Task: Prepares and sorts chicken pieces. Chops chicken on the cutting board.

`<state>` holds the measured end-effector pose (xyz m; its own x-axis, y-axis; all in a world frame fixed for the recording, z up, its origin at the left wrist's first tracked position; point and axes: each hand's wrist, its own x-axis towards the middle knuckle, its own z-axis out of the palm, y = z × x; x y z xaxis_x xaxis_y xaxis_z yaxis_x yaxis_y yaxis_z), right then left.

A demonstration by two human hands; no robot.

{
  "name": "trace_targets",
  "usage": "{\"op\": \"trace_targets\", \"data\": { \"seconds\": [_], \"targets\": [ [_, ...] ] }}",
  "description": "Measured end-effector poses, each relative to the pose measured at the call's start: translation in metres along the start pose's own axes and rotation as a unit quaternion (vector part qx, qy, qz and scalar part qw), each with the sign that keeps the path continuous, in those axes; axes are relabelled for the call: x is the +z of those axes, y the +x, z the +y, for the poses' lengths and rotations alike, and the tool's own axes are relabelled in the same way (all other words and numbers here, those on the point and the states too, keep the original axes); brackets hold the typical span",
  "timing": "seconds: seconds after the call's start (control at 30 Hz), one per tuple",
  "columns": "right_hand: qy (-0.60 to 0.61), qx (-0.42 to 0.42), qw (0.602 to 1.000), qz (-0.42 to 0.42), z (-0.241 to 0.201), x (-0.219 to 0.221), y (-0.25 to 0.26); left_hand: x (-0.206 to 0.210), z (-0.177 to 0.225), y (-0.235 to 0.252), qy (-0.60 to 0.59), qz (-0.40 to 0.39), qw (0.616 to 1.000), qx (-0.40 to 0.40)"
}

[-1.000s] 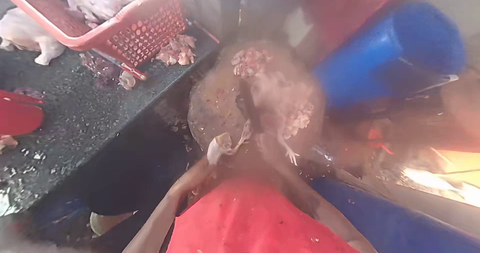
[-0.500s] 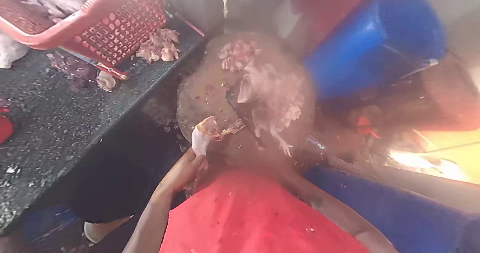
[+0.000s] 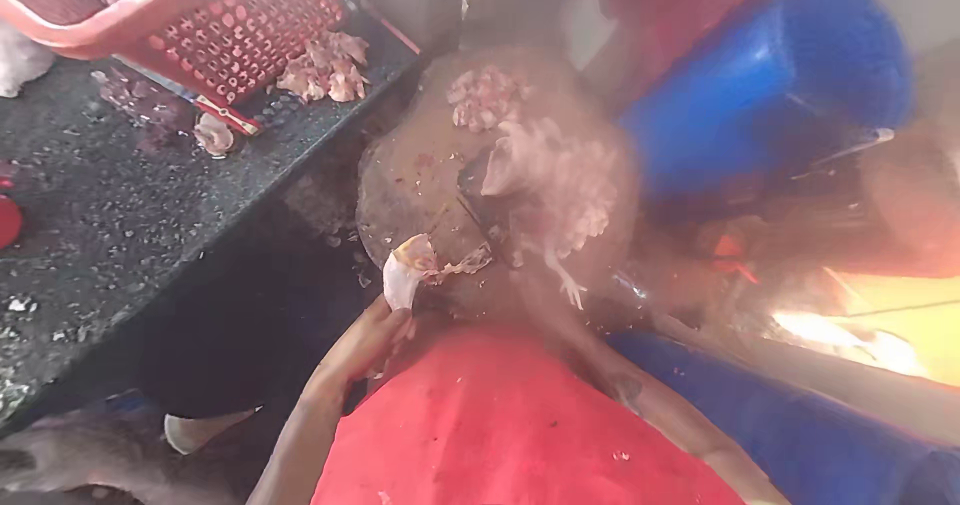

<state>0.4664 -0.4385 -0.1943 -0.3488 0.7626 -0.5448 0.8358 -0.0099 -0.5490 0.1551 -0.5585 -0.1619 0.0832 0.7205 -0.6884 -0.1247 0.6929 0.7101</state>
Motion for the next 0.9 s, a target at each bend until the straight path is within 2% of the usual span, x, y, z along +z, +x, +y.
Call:
{"op": "trace_targets", "data": {
  "seconds": [0.07, 0.13, 0.2, 0.23, 0.33, 0.37, 0.43, 0.53, 0.6, 0.67, 0.77, 0.83, 0.9],
  "targets": [
    [0.058, -0.039, 0.998, 0.011, -0.018, -0.002, -0.017, -0.001, -0.002, -0.007, -0.002, 0.003, 1.000, -0.017],
    [0.106, -0.119, 0.986, 0.050, -0.034, -0.006, -0.034, -0.001, -0.002, -0.006, -0.019, -0.001, 1.000, -0.019],
    [0.099, -0.150, 0.982, 0.059, -0.041, -0.002, -0.041, 0.000, -0.003, -0.006, -0.023, -0.007, 1.000, -0.016],
    [0.081, -0.130, 0.987, 0.039, -0.037, 0.003, -0.037, 0.000, -0.002, -0.004, -0.020, -0.009, 1.000, -0.012],
    [0.026, 0.016, 0.997, -0.070, -0.017, 0.019, -0.009, 0.002, -0.003, -0.002, -0.011, -0.012, 1.000, -0.011],
    [0.021, 0.029, 0.996, -0.082, -0.015, 0.018, -0.001, 0.001, -0.003, 0.000, -0.012, -0.008, 1.000, -0.012],
    [0.042, 0.017, 0.997, -0.070, -0.020, 0.016, -0.006, 0.000, -0.008, -0.002, -0.018, -0.005, 1.000, -0.023],
    [0.130, -0.096, 0.987, -0.007, -0.036, 0.005, -0.026, 0.001, -0.011, 0.000, -0.016, 0.005, 0.999, -0.039],
    [0.147, -0.157, 0.976, 0.018, -0.043, 0.007, -0.032, 0.002, -0.013, 0.002, -0.014, 0.006, 0.999, -0.046],
    [0.098, -0.116, 0.988, -0.019, -0.037, 0.016, -0.028, 0.001, -0.013, 0.004, -0.013, 0.005, 0.999, -0.052],
    [0.034, 0.020, 0.995, -0.087, -0.020, 0.033, -0.009, 0.003, -0.013, 0.004, -0.011, 0.009, 0.998, -0.060],
    [0.050, 0.008, 0.996, -0.077, -0.026, 0.029, -0.011, 0.000, -0.015, 0.003, -0.011, 0.011, 0.998, -0.067],
    [0.103, -0.046, 0.992, -0.048, -0.037, 0.019, -0.021, -0.002, -0.022, 0.003, -0.016, 0.005, 0.998, -0.068]
  ]
}}
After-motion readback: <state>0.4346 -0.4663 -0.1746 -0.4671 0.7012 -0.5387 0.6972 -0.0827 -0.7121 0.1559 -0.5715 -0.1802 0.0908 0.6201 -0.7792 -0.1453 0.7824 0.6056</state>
